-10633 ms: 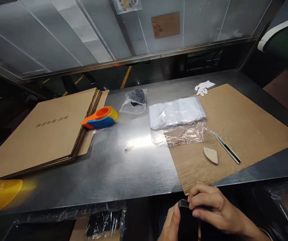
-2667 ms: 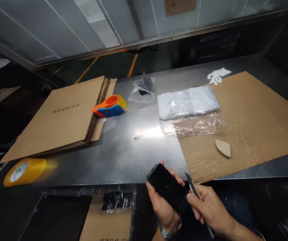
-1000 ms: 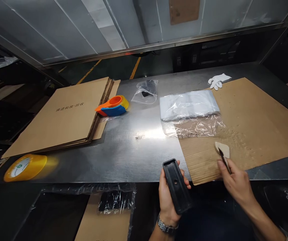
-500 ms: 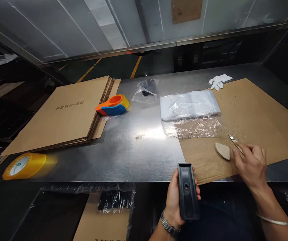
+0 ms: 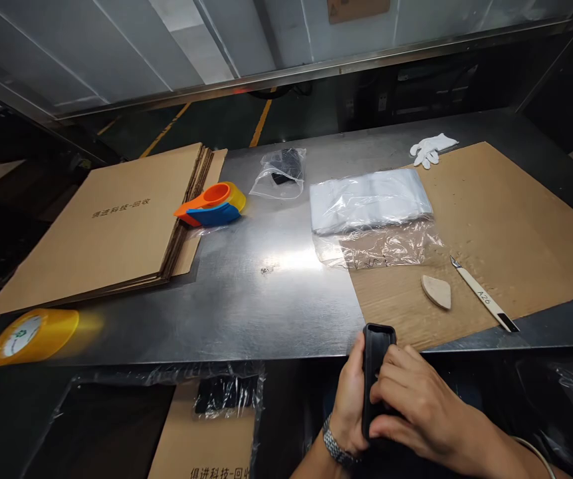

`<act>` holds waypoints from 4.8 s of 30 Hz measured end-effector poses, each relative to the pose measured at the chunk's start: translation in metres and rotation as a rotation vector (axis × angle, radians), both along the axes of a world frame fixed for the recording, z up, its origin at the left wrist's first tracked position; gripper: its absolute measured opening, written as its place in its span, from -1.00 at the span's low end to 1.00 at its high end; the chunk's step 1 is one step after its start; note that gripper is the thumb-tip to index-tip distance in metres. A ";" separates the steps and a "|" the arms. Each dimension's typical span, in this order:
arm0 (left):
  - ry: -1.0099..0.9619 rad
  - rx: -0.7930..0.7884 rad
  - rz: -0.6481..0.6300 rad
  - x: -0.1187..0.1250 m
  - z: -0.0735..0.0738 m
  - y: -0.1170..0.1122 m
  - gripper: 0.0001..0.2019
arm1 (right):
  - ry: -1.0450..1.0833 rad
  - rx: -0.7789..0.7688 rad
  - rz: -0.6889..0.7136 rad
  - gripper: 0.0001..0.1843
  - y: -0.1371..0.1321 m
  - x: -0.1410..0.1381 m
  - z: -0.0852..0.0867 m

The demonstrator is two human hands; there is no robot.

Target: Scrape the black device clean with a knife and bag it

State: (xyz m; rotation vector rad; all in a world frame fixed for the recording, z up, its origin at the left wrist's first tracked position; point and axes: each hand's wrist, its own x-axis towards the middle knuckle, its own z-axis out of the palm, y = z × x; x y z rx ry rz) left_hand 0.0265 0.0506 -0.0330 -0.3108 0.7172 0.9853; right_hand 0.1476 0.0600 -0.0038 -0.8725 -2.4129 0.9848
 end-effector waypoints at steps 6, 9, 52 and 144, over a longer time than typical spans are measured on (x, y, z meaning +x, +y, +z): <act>0.277 0.096 -0.096 0.002 0.002 -0.008 -0.60 | -0.027 -0.102 -0.041 -0.87 0.011 0.009 0.001; 0.350 0.014 -0.321 0.004 0.002 -0.015 -0.40 | -0.016 -0.107 -0.130 -0.89 0.023 0.016 0.000; 0.452 0.061 -0.162 -0.003 -0.015 -0.028 -0.42 | 0.281 -0.761 -0.351 -0.34 -0.007 0.016 -0.028; 0.781 0.399 0.064 -0.019 -0.002 -0.013 -0.42 | -0.219 0.248 -0.361 -0.68 -0.007 0.022 -0.003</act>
